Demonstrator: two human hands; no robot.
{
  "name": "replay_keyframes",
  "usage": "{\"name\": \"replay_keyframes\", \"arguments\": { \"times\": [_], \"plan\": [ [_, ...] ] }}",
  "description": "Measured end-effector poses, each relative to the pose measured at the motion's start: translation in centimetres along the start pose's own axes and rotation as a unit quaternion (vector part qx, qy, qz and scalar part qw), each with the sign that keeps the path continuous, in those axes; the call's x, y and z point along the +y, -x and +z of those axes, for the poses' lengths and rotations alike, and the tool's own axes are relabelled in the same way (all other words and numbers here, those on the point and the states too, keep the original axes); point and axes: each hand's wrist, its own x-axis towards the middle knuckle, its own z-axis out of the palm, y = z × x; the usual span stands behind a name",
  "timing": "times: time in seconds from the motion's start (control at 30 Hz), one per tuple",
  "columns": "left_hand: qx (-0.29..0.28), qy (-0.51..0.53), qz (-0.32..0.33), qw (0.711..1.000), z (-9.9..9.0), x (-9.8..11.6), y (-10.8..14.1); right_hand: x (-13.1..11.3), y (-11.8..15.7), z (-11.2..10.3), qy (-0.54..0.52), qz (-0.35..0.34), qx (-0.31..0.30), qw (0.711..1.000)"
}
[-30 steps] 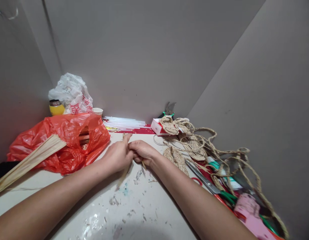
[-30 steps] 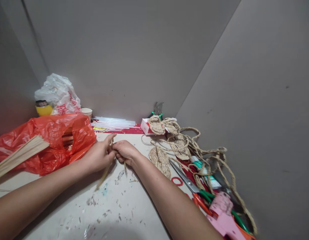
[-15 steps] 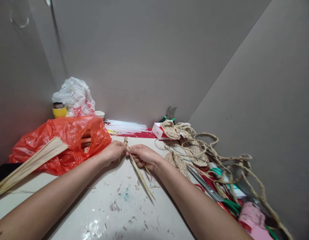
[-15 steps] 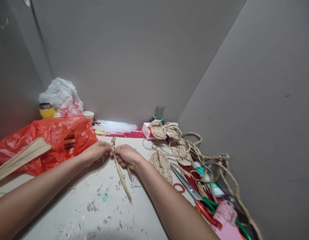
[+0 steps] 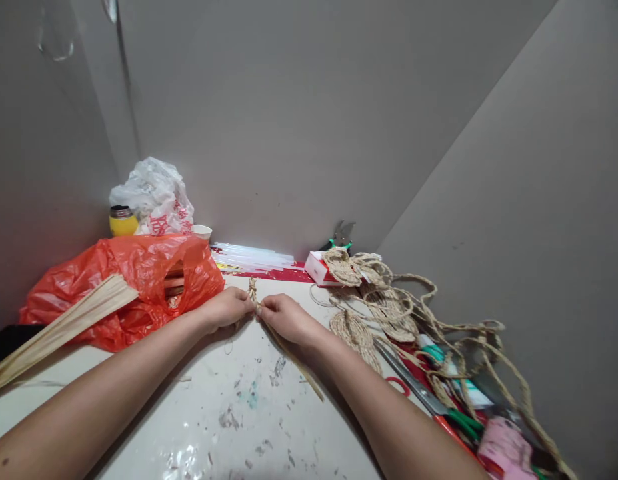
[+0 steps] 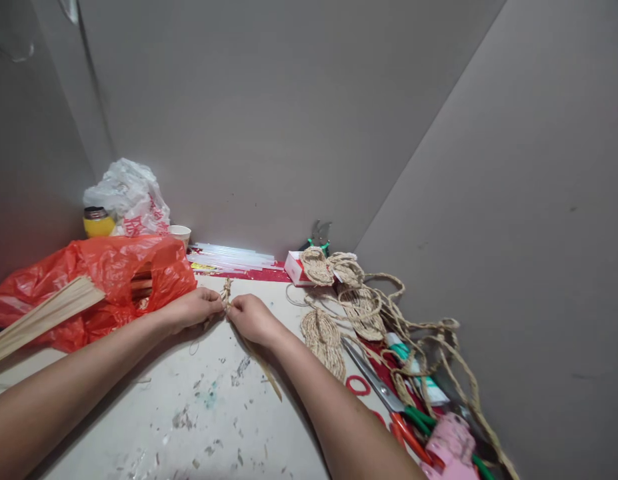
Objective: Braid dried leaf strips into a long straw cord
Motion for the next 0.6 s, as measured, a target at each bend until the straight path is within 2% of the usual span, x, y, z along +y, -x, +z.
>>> {"name": "replay_keyframes", "arguments": {
  "times": [0.17,0.37,0.6],
  "plan": [
    [0.003,0.01,-0.004,1.0,0.1,0.3,0.2,0.2,0.1,-0.3,0.048,-0.023,0.012,0.998],
    [0.017,0.019,-0.01,1.0,0.3,0.2,0.1,-0.4,0.7,-1.6,0.051,-0.005,0.016,0.999],
    [-0.008,0.061,-0.008,0.998,-0.1,0.1,-0.2,-1.7,2.0,0.9,0.039,0.015,-0.038,0.998]
  ]
}}
